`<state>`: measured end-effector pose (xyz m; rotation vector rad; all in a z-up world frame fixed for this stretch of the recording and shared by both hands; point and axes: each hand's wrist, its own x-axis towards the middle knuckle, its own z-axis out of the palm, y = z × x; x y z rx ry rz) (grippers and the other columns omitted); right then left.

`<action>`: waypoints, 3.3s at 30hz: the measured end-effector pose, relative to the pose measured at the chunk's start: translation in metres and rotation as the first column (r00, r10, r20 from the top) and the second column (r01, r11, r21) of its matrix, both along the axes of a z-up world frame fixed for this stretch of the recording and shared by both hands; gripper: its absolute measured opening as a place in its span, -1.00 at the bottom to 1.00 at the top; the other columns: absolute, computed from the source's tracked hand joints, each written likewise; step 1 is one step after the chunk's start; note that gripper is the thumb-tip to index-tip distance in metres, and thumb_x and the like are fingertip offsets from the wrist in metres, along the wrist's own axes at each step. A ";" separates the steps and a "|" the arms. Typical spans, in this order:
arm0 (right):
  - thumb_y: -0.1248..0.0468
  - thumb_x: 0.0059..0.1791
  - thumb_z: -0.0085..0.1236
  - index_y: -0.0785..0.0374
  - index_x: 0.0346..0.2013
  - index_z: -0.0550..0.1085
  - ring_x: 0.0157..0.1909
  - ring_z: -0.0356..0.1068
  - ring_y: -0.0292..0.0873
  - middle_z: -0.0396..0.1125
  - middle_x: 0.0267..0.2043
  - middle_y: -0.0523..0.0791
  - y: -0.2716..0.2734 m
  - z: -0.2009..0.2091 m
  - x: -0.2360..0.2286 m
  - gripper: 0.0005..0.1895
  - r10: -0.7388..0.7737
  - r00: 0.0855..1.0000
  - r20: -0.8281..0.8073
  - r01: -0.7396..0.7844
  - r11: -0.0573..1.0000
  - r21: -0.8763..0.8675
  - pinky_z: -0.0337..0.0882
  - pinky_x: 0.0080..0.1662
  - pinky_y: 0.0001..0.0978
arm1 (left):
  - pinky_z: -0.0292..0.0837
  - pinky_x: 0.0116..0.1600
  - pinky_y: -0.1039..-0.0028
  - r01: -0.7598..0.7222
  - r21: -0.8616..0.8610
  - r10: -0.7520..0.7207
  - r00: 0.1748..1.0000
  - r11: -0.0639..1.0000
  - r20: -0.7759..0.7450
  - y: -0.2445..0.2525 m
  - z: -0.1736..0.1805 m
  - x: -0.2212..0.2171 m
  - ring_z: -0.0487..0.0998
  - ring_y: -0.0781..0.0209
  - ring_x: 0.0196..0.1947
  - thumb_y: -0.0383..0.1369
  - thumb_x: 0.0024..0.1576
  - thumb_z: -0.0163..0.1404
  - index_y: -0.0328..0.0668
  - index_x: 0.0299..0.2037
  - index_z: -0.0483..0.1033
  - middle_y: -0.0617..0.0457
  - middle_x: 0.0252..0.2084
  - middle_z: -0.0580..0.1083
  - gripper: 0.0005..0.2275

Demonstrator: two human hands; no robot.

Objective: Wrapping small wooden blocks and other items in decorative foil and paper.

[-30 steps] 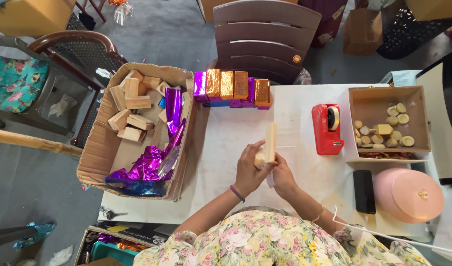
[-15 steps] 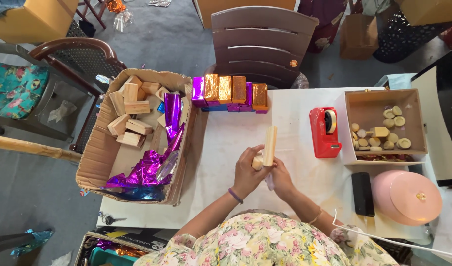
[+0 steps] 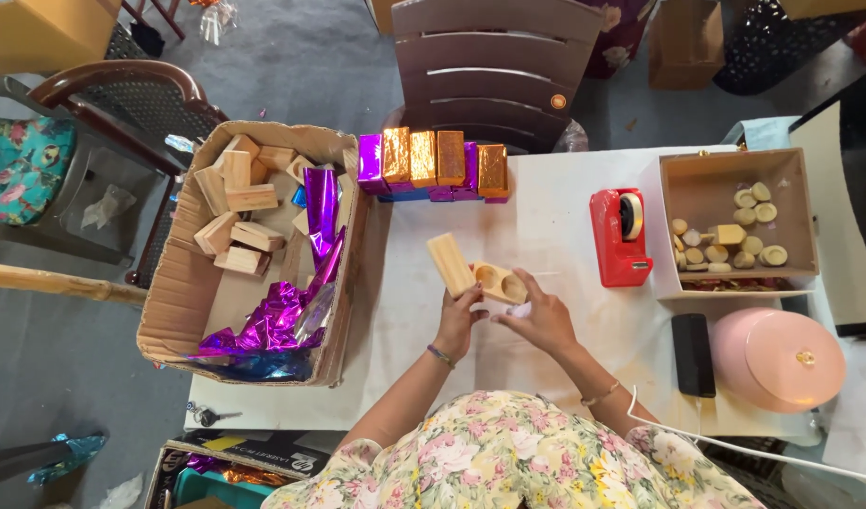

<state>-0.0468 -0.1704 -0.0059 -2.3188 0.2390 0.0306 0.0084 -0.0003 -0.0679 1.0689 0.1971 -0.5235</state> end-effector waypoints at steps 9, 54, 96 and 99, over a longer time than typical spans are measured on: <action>-0.11 -0.18 0.37 -0.13 0.25 0.35 -0.30 0.52 0.10 0.51 -0.35 -0.01 -0.014 -0.072 0.018 -0.26 0.011 0.999 -0.042 -0.025 0.940 -0.340 0.49 -0.24 -0.04 | 0.41 -0.42 0.52 -0.052 0.138 0.080 0.975 0.989 -0.207 0.029 -0.075 0.018 0.57 0.33 -0.40 -0.17 0.19 0.05 -0.10 0.06 0.43 0.17 -0.25 0.54 -0.69; 0.08 -0.02 0.08 0.01 0.02 0.55 0.22 0.28 0.19 0.39 0.13 0.10 -0.358 -0.159 0.006 -0.66 -0.663 0.731 0.162 0.494 0.351 -0.795 0.10 0.16 0.08 | 0.56 -0.27 0.51 0.176 0.183 -0.161 0.982 0.967 -0.094 0.086 -0.151 0.041 0.66 0.27 -0.34 -0.29 0.24 0.05 -0.21 0.01 0.38 -0.04 -0.20 0.60 -0.76; 0.36 0.01 0.29 0.26 -0.03 0.57 -0.16 0.41 -0.36 0.47 -0.19 -0.20 -0.191 -0.099 0.023 -0.76 -0.459 0.814 0.356 0.308 0.861 0.406 0.42 -0.13 -0.50 | 0.48 -0.51 0.47 0.163 0.199 -0.152 0.986 0.966 -0.070 0.088 -0.178 0.049 0.62 0.21 -0.49 -0.18 0.24 0.12 -0.20 -0.08 0.34 0.00 -0.22 0.53 -0.71; 0.36 -0.16 0.43 0.22 -0.24 0.59 -0.09 0.46 -0.14 0.49 -0.15 -0.10 -0.123 -0.126 0.035 -0.77 -0.119 0.875 0.469 0.041 0.984 0.173 0.46 -0.02 -0.30 | 0.48 -0.51 0.50 0.151 0.234 -0.135 0.987 0.960 -0.083 0.086 -0.176 0.047 0.61 0.24 -0.51 -0.18 0.23 0.11 -0.15 -0.04 0.39 0.01 -0.26 0.53 -0.73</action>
